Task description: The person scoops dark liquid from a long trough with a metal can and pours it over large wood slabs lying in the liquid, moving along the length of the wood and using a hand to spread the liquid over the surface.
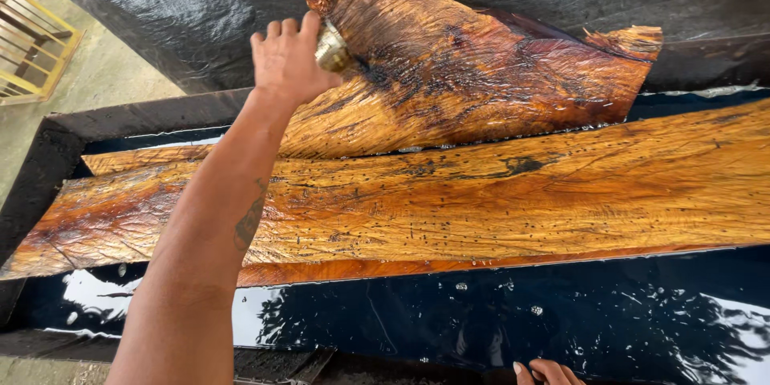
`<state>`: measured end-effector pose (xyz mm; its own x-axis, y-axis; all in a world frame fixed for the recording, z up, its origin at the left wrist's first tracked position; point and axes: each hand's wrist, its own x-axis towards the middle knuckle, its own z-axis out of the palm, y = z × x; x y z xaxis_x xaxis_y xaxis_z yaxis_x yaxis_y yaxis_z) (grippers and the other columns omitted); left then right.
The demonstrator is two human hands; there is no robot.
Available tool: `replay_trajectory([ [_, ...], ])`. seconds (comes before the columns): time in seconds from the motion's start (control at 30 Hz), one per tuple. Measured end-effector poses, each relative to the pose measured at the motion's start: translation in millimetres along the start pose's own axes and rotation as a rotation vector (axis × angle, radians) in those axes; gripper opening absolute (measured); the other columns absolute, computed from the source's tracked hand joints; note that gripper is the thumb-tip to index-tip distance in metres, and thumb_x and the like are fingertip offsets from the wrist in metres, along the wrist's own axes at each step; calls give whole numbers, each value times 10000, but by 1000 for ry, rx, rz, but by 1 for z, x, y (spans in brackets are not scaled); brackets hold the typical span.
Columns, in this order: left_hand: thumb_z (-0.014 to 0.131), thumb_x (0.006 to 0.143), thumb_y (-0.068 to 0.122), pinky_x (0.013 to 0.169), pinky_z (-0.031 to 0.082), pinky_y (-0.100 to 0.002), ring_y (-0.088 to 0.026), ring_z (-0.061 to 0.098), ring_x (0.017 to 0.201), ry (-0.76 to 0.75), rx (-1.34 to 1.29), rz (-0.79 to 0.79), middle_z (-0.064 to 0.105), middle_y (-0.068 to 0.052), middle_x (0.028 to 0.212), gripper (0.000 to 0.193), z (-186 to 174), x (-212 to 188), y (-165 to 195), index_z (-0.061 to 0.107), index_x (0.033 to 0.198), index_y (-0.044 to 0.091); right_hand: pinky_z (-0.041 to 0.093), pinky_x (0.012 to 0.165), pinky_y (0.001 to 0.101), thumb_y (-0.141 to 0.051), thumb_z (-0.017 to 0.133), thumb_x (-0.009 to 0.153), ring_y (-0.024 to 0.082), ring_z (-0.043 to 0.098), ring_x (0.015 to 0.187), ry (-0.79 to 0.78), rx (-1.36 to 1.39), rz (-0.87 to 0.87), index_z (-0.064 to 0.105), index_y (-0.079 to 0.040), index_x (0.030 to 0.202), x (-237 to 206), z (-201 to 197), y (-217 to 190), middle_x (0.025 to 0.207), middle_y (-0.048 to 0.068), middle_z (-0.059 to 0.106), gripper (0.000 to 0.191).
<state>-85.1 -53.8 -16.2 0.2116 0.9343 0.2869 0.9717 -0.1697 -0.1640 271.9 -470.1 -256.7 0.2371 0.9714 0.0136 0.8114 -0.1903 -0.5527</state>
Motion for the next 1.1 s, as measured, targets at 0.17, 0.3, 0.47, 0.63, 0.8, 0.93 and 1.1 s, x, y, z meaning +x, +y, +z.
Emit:
replay_trajectory([
  [0.17,912,649,485,960,413,-565,-393,564,1193,-103,45,-136,640,-202,1212,872,-1,-32,-38,533,1336,105,543,508,319,-293,794,719,141,621,524,251,6,-537,751,-165,876,10,-3,-10,620,35,653,207],
  [0.3,919,624,504,989,399,-569,-381,548,1223,-164,69,-195,632,-195,1237,896,0,-49,-49,531,1338,125,455,469,332,-189,747,728,132,473,427,711,51,-764,722,-175,907,18,0,-20,560,12,543,181],
  [0.47,915,631,523,1007,397,-562,-374,542,1248,-188,34,-203,628,-191,1258,904,-2,-44,-37,528,1347,129,451,469,309,-231,779,725,134,481,421,563,57,-741,715,-159,870,18,0,-19,569,14,550,174],
  [0.63,912,636,525,981,402,-561,-383,546,1227,-101,22,-126,627,-194,1252,930,-14,-8,-13,514,1378,130,476,497,306,-274,844,704,125,543,452,315,60,-398,696,-166,822,12,-3,-19,565,9,598,218],
  [0.8,922,614,522,939,394,-595,-386,542,1198,51,42,-9,627,-200,1220,932,-23,35,24,520,1371,156,543,474,309,-253,824,686,163,639,509,321,-47,-565,779,-126,845,8,-12,-15,607,52,666,209],
  [0.93,938,574,532,922,389,-599,-403,541,1168,179,53,98,628,-213,1186,978,-27,61,55,515,1378,167,594,555,331,-321,867,693,170,703,585,124,-45,-135,761,-91,861,4,-16,-14,660,58,703,305],
  [1.1,926,595,498,927,383,-595,-378,544,1172,198,20,173,630,-180,1192,936,-31,81,95,501,1361,172,578,497,340,-330,850,684,177,699,543,174,-57,-293,776,-102,837,7,-16,-12,682,66,718,285],
])
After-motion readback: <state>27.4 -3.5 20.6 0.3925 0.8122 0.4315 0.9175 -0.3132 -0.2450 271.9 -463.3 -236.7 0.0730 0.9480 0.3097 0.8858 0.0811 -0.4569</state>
